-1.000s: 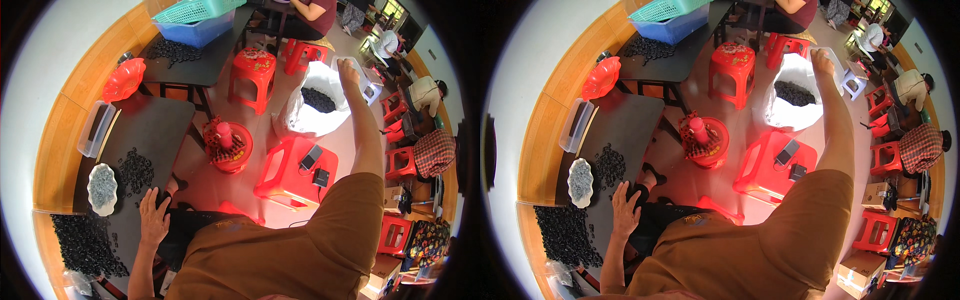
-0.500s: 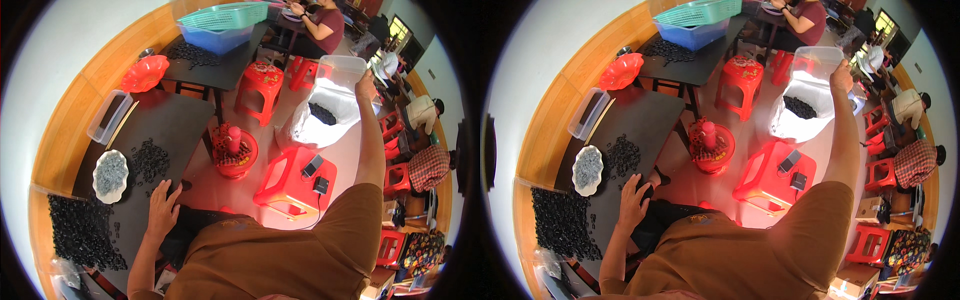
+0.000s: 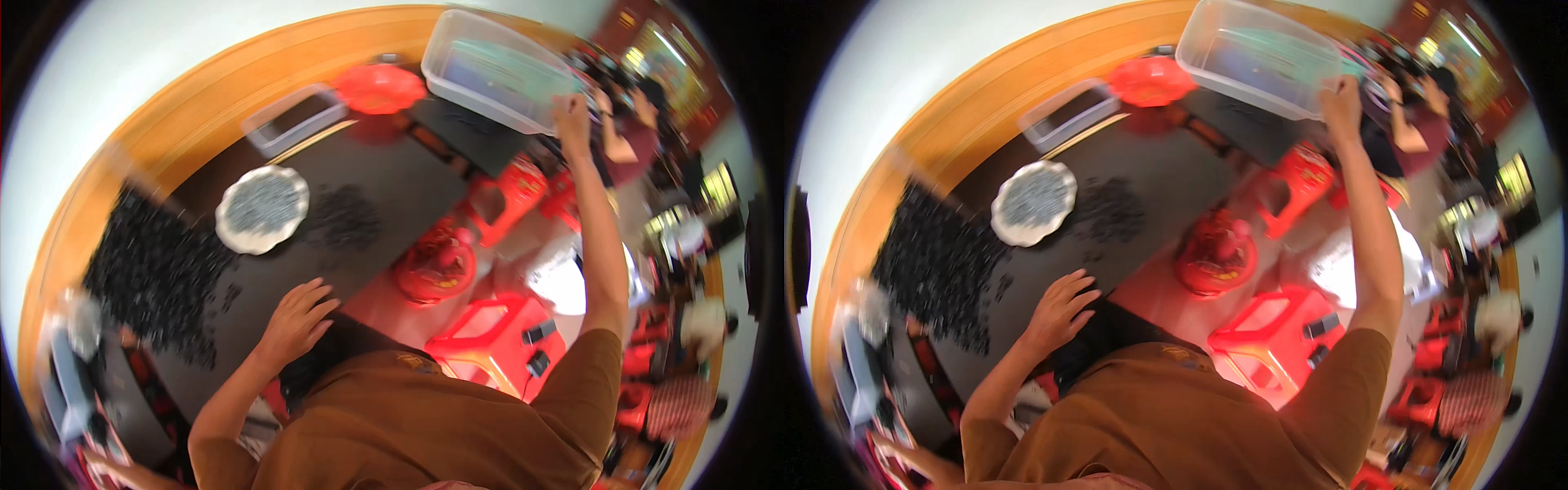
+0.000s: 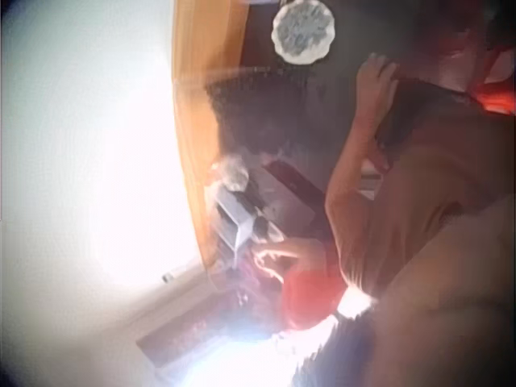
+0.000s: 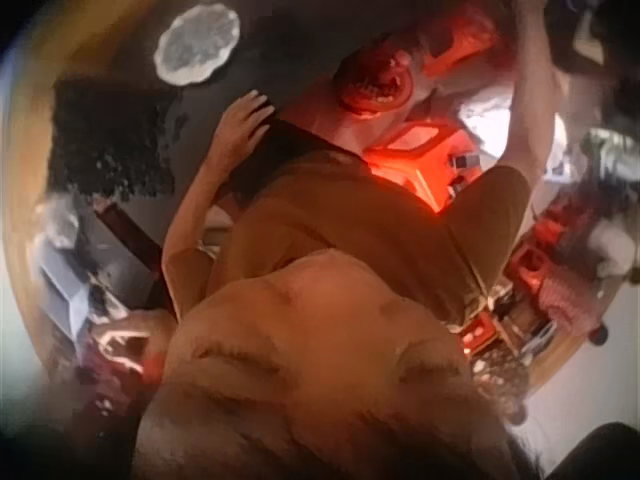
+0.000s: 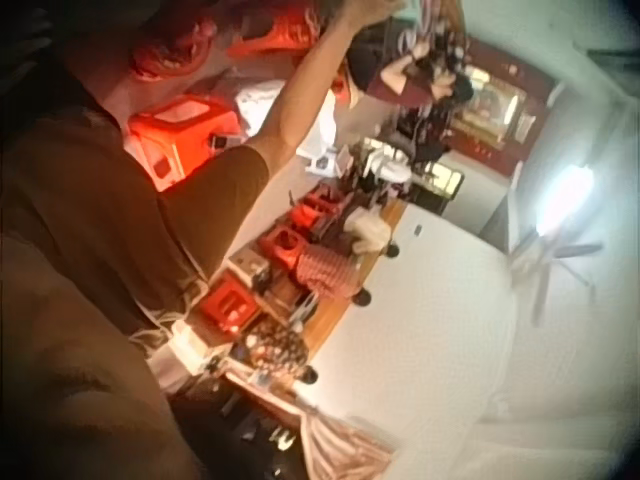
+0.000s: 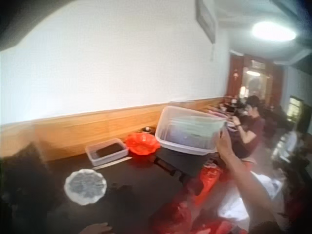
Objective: The person sits at a table and repeatedly picks up small black plastic rings and metal pins. They insert the pins into the rings by hand and place the assembled units into a white bowl. The person occasionally reaches for more parts from a nearby plastic container.
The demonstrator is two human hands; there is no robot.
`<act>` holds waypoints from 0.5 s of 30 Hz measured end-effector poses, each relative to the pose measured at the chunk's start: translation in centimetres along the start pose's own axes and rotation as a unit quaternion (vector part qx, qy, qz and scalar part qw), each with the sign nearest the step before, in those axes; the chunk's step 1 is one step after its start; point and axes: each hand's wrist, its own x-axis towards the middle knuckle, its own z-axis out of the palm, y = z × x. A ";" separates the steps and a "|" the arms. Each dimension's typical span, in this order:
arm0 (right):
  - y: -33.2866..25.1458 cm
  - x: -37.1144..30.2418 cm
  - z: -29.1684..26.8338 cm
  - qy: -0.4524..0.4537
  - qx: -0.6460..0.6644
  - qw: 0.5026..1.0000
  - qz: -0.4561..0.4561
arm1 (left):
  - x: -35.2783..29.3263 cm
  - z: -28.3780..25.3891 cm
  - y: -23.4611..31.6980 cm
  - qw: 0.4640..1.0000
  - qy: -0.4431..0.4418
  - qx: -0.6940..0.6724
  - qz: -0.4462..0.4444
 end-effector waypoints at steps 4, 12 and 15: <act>-11.5 0.1 11.5 -0.154 0.233 0.959 0.048 | -1.9 -0.1 -1.0 1.000 0.014 0.012 -0.016; -26.9 -1.3 30.0 -0.213 0.247 0.944 -0.047 | -3.3 0.4 -1.4 0.996 0.081 -0.009 -0.046; -33.0 -4.0 32.8 -0.181 0.065 0.973 -0.130 | -3.5 0.4 -1.5 0.995 0.081 -0.010 -0.056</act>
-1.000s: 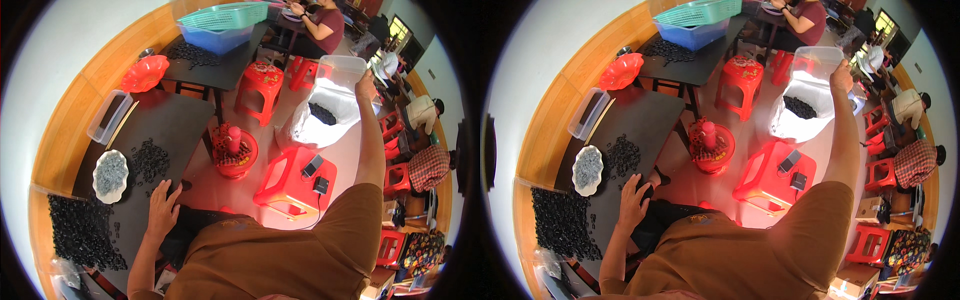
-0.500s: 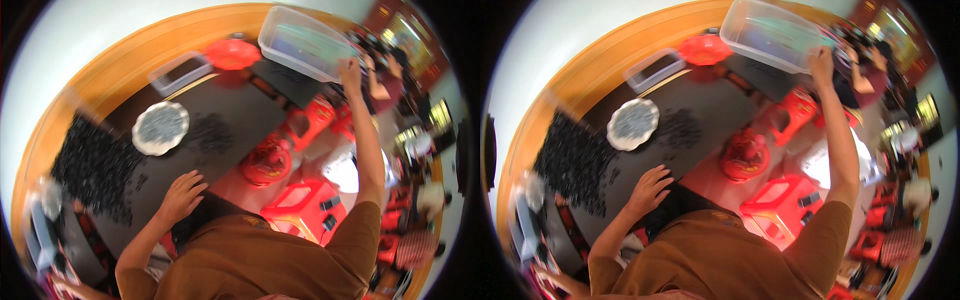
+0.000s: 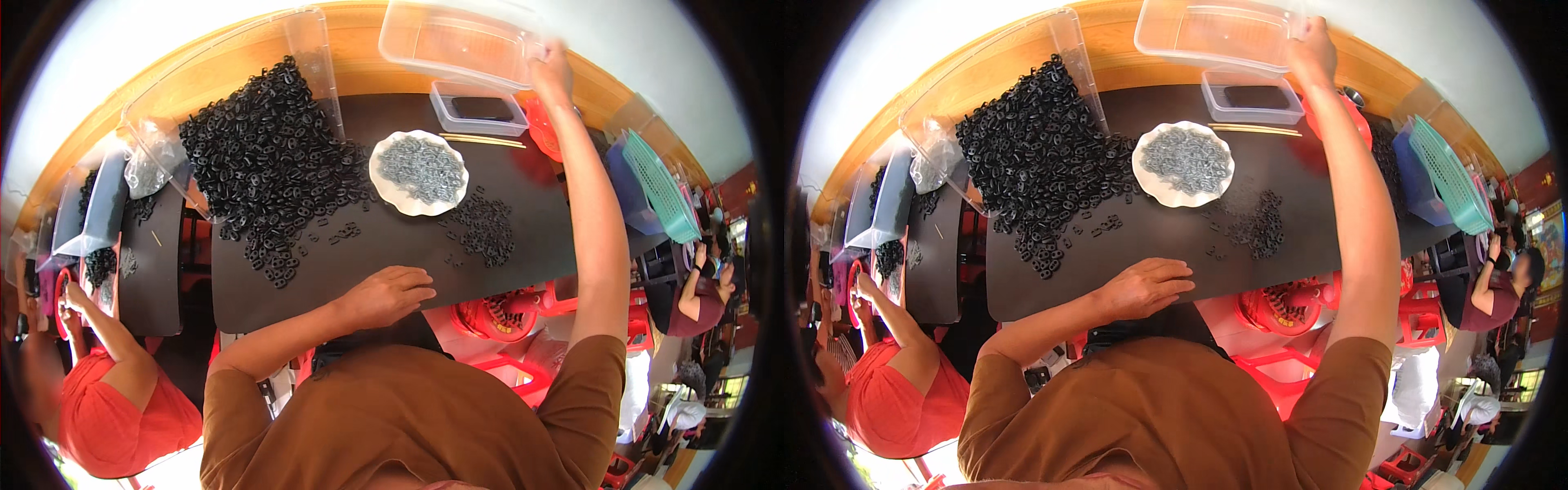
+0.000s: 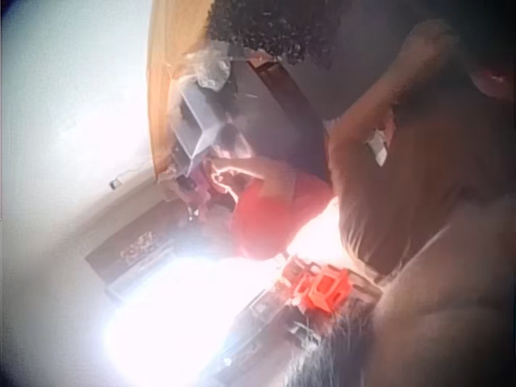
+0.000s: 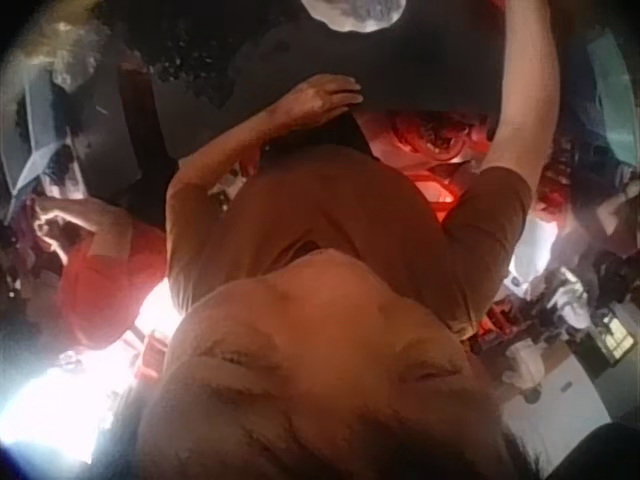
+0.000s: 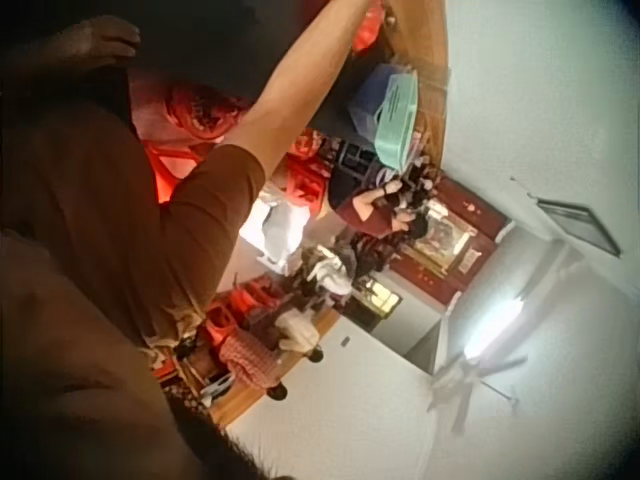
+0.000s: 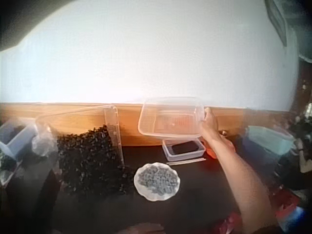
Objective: The person sits at a table and repeatedly picks up small black plastic rings and metal pins. They insert the pins into the rings by hand and place the assembled units into a white bowl. The person occasionally reaches for more parts from a nearby plastic container.
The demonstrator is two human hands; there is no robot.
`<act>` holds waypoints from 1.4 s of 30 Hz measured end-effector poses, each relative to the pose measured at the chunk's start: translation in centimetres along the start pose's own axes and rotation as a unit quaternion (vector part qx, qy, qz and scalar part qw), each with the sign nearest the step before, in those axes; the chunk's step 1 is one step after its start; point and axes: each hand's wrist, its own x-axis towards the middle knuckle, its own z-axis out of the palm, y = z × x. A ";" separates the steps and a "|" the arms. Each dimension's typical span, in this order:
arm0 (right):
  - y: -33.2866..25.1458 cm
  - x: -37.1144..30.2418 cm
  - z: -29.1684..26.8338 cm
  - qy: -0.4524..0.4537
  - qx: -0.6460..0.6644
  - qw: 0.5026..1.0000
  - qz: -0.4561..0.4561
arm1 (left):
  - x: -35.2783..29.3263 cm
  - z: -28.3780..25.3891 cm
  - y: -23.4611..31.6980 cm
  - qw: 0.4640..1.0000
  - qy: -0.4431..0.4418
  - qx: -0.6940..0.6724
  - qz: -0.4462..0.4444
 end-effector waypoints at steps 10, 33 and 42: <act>-4.1 -3.4 4.9 -0.088 0.013 0.996 0.012 | -0.1 0.0 -0.5 0.999 0.024 -0.029 0.014; 0.6 -6.7 13.7 -0.191 0.190 0.960 0.079 | 13.9 -6.3 -17.7 0.944 0.089 0.195 -0.249; 2.1 -7.3 16.2 -0.241 0.225 0.940 0.086 | 13.2 -5.1 -18.5 0.950 0.094 0.180 -0.239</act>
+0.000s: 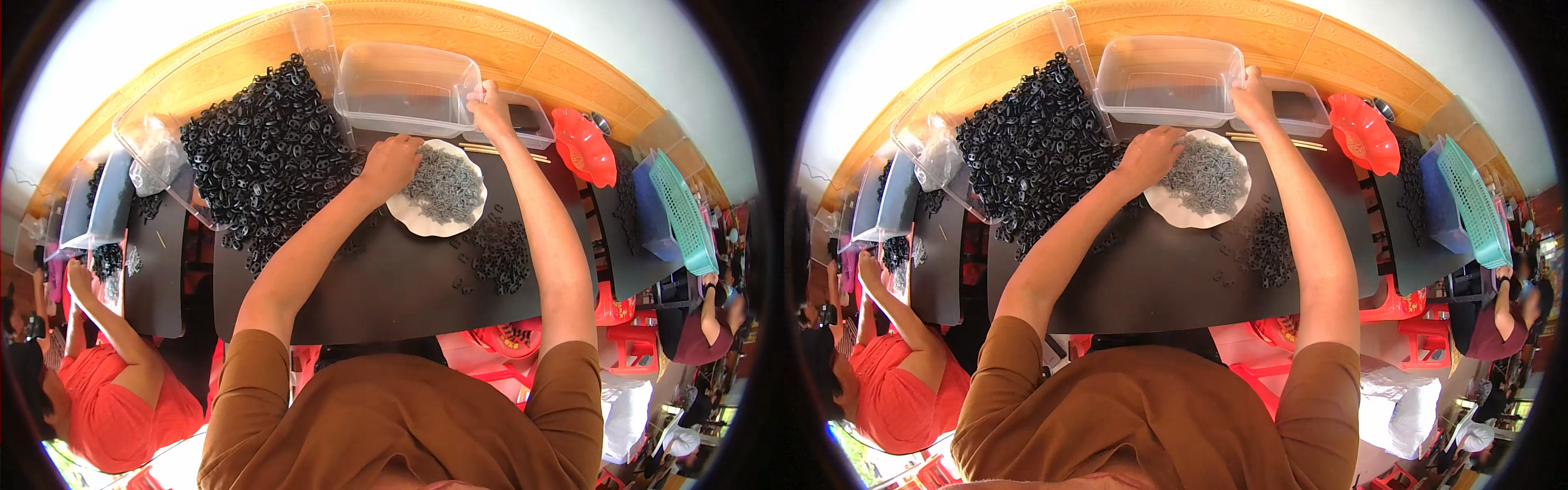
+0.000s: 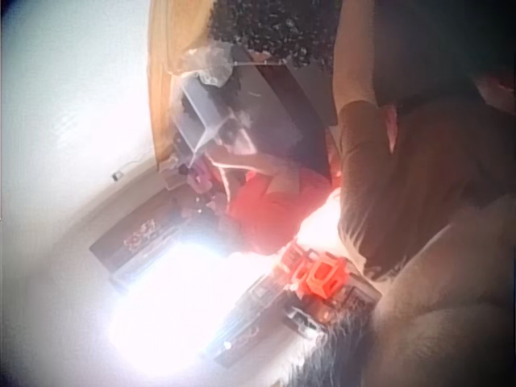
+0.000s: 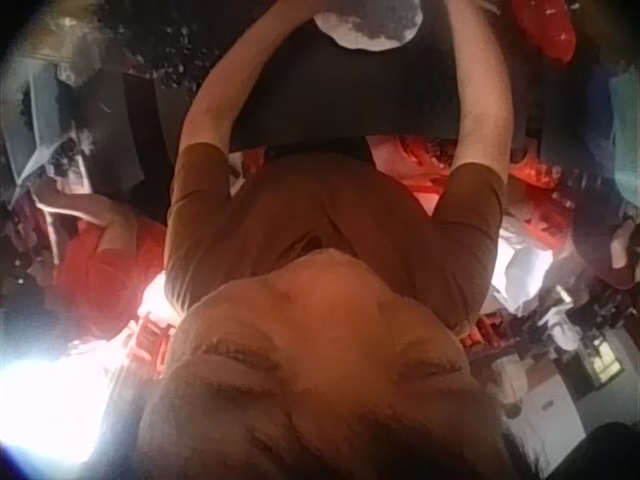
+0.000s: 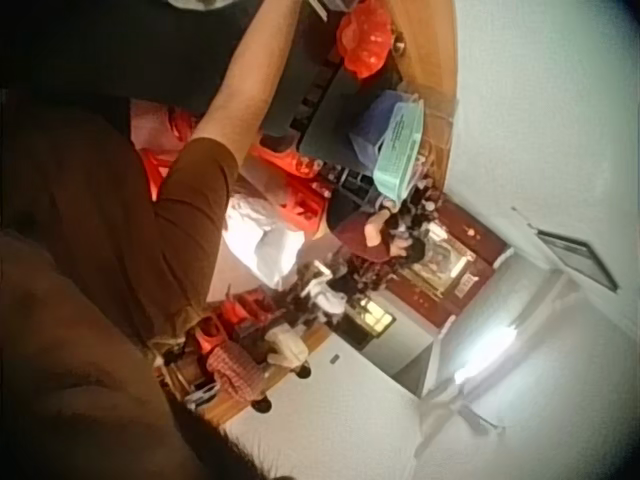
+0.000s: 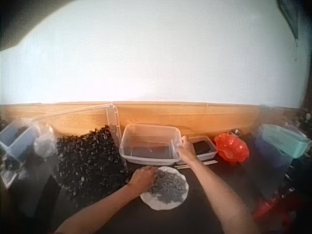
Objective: The person sits at a table and repeatedly picks up small black plastic rings and metal pins. They insert the pins into the rings by hand and place the assembled units into a white bowl. The person occasionally reaches for more parts from a nearby plastic container.
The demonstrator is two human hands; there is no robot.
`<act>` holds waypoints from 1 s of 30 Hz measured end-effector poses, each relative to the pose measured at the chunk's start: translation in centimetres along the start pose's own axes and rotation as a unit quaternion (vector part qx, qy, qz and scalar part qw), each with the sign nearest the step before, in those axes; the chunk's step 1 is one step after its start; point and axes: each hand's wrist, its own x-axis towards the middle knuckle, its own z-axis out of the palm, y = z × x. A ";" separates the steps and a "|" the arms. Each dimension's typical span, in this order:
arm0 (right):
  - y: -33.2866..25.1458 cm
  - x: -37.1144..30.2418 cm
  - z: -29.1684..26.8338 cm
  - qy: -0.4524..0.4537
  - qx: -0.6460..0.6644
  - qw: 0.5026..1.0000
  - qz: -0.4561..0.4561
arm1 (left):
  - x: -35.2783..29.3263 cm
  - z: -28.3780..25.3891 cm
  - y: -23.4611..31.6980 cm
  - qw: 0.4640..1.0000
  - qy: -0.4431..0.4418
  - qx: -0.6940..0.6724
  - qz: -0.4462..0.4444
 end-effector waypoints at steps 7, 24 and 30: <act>0.8 0.5 0.9 0.003 -0.123 0.991 -0.046 | -0.3 -0.2 0.4 1.000 0.017 -0.013 -0.002; -2.7 0.6 1.5 0.016 -0.295 0.955 -0.001 | -2.1 -3.1 2.2 0.990 0.095 -0.015 0.107; -0.4 1.4 2.1 0.081 -0.204 0.973 -0.068 | -4.5 -6.3 4.6 0.986 0.097 -0.047 0.127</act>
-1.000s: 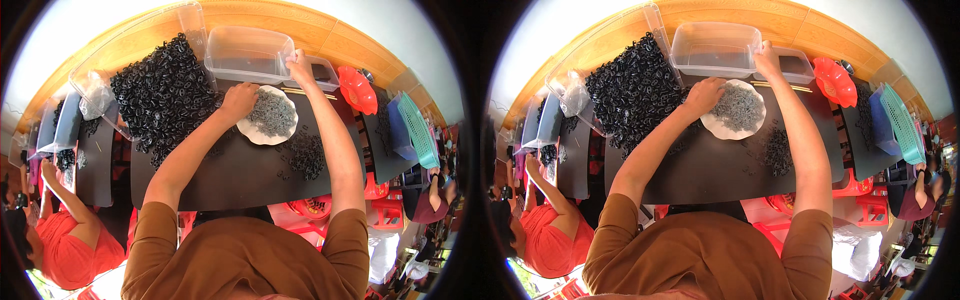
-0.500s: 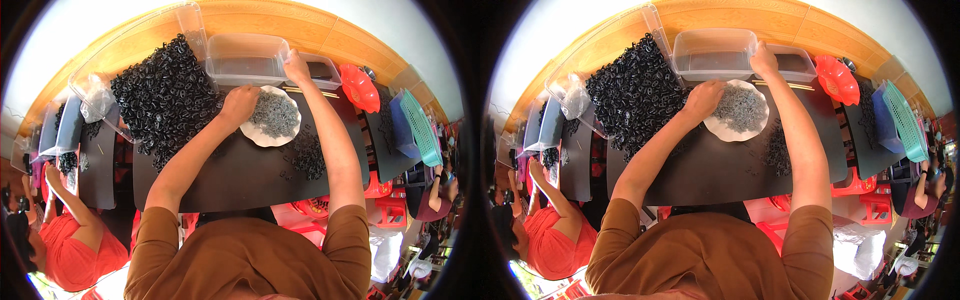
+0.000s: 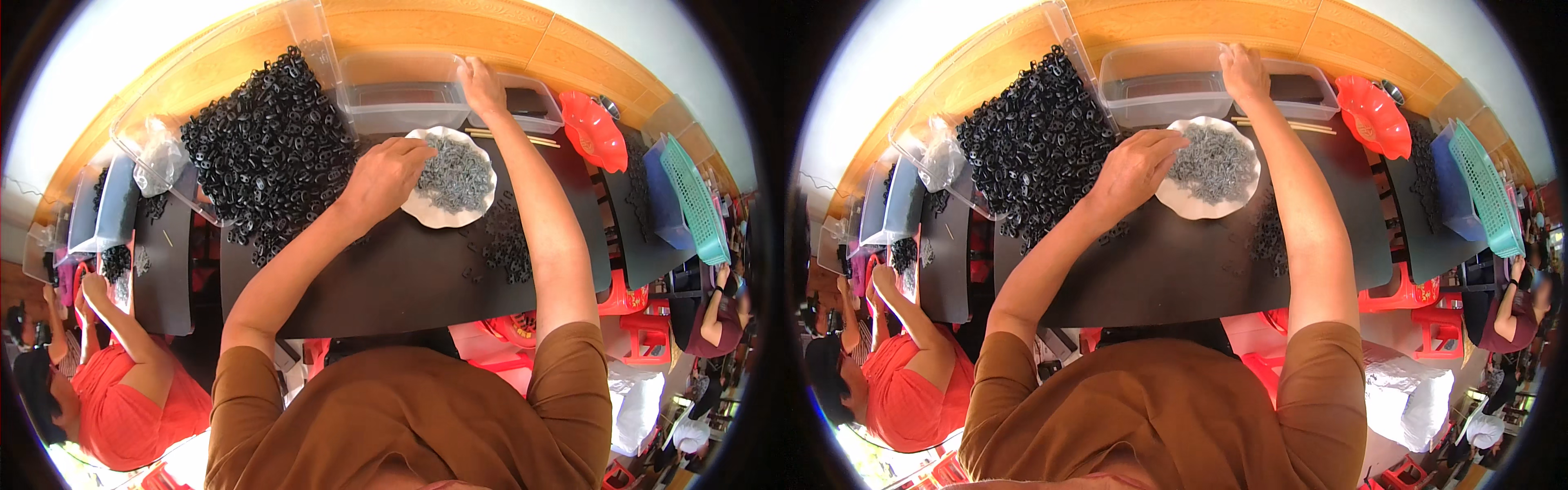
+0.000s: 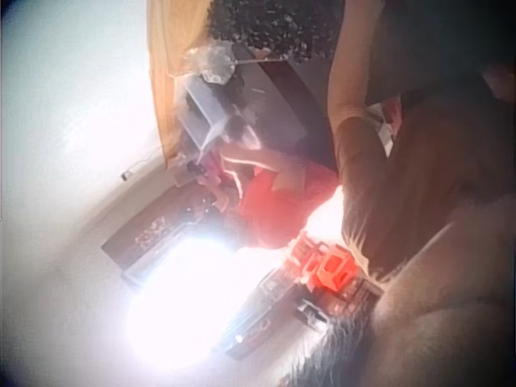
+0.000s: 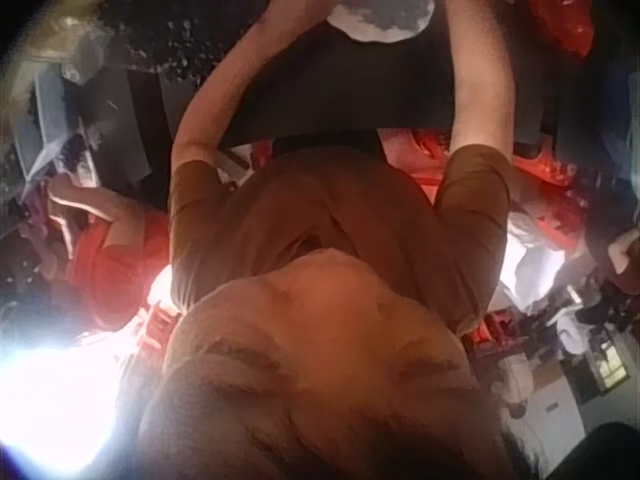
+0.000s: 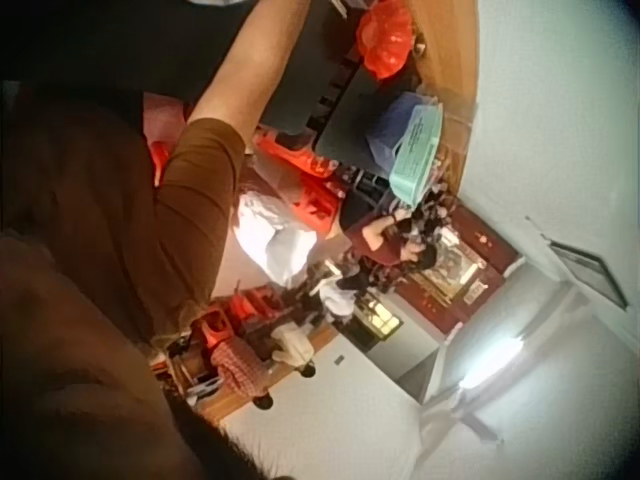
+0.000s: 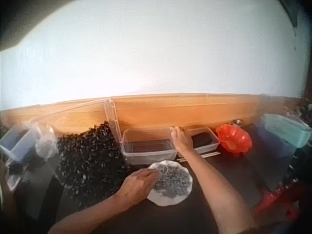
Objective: The person sits at a table and repeatedly picks up small black plastic rings and metal pins. They insert the pins into the rings by hand and place the assembled units into a white bowl. The person occasionally reaches for more parts from a nearby plastic container.
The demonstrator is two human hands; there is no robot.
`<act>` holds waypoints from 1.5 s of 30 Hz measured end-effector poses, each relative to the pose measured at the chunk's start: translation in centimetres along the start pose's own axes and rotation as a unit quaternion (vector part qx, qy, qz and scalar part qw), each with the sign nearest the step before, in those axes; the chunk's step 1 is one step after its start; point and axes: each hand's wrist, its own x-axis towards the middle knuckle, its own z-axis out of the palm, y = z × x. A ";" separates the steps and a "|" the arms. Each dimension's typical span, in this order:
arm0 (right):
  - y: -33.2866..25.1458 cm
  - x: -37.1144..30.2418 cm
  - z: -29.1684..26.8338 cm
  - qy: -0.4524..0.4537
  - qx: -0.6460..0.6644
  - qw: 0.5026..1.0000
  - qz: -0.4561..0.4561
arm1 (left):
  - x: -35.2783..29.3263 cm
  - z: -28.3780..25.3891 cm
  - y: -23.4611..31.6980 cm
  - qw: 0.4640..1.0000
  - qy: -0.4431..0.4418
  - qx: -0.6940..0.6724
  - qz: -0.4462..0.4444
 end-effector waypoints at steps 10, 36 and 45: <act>-3.0 -15.2 -9.9 0.081 0.193 0.955 -0.209 | -10.9 -8.7 1.6 0.992 -0.028 0.019 -0.121; -9.0 -26.5 -7.7 0.033 0.100 0.959 -0.265 | -12.8 -2.4 1.4 0.990 -0.067 -0.043 -0.117; -8.2 -19.1 -5.4 -0.120 0.013 0.962 -0.244 | -12.0 -1.9 1.1 0.975 -0.083 -0.127 -0.159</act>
